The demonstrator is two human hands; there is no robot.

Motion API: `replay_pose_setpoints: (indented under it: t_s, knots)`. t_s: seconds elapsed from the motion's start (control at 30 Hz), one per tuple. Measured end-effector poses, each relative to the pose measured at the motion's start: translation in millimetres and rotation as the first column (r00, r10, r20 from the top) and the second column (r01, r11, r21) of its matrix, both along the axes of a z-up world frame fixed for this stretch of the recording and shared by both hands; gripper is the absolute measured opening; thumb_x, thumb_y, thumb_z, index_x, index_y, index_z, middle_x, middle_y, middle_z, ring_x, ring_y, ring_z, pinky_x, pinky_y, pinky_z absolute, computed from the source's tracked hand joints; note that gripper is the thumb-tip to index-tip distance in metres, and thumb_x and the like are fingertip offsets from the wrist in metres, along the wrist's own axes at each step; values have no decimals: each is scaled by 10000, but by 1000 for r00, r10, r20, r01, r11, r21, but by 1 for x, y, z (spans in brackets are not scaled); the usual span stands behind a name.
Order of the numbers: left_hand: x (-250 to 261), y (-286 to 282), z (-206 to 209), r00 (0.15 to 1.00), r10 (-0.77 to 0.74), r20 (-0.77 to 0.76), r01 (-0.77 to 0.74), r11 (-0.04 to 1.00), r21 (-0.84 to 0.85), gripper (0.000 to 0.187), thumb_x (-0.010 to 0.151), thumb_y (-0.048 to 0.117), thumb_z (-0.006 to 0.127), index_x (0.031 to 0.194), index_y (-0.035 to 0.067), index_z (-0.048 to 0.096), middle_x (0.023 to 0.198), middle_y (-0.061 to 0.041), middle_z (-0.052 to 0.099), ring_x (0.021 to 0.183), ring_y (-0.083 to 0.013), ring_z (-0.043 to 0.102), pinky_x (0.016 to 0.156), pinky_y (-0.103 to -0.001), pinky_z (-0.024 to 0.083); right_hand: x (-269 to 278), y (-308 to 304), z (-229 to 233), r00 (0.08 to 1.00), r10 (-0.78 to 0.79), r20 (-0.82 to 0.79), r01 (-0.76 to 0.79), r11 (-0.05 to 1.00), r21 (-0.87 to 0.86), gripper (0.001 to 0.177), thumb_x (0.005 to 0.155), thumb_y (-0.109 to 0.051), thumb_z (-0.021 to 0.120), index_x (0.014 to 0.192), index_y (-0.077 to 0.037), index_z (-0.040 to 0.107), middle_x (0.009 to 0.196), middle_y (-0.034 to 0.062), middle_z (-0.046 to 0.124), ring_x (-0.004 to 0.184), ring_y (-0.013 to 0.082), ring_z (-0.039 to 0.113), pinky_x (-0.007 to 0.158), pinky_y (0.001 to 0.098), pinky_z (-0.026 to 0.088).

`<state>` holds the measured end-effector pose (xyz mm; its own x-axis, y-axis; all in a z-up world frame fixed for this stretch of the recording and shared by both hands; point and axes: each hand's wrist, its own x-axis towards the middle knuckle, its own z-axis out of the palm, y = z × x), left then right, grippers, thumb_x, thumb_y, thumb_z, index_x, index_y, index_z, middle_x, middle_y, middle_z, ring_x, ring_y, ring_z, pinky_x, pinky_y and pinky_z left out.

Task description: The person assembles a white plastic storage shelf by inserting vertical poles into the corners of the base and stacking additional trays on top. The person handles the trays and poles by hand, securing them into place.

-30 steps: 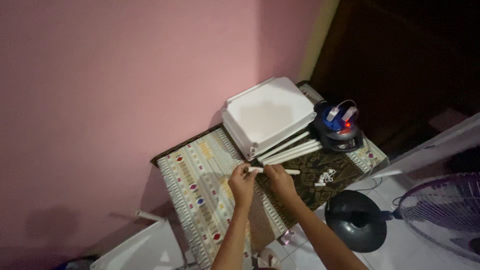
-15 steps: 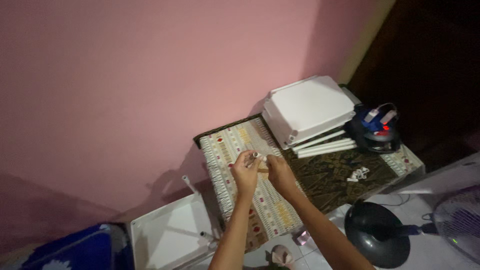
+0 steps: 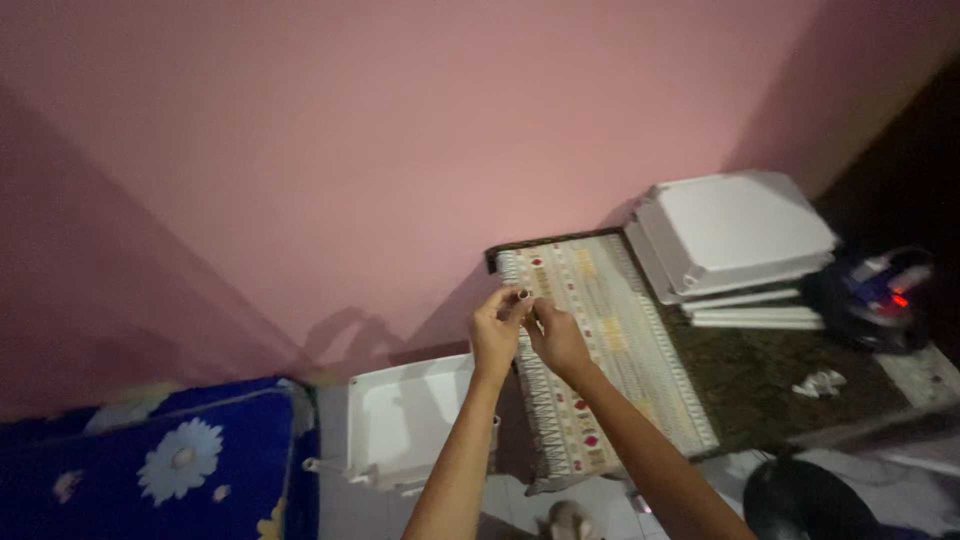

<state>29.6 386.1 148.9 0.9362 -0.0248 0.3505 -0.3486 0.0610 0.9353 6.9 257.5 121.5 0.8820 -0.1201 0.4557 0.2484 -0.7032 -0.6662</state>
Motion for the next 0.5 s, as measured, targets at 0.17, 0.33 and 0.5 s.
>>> replay_pose_setpoints:
  t_s: [0.17,0.33,0.5]
  knots:
    - [6,43,0,992,4,-122,-17,994,-106,200,944,79,735,1125,-5,744,916,-68,762,829,-96,693,750,-250,567,3,46,22,992,125,-32,-125,992,7,129,904,-123,684,963,-20,635,836,218,691,795,416,687,676,493,523]
    - [6,85,1,991,135,0,-135,988,-74,202,906,49,751,1097,-15,734,965,-73,755,837,-115,715,766,-258,584,22,81,21,966,248,-70,-249,968,-10,175,928,-185,705,909,-21,647,838,228,689,798,425,678,689,502,514]
    - [0,121,-2,957,265,115,-271,962,33,210,892,83,783,1072,-12,732,992,-96,770,899,-146,732,820,-283,586,39,115,13,945,327,-24,-327,944,-36,200,951,-167,716,1004,-3,613,887,245,705,853,451,686,669,498,538]
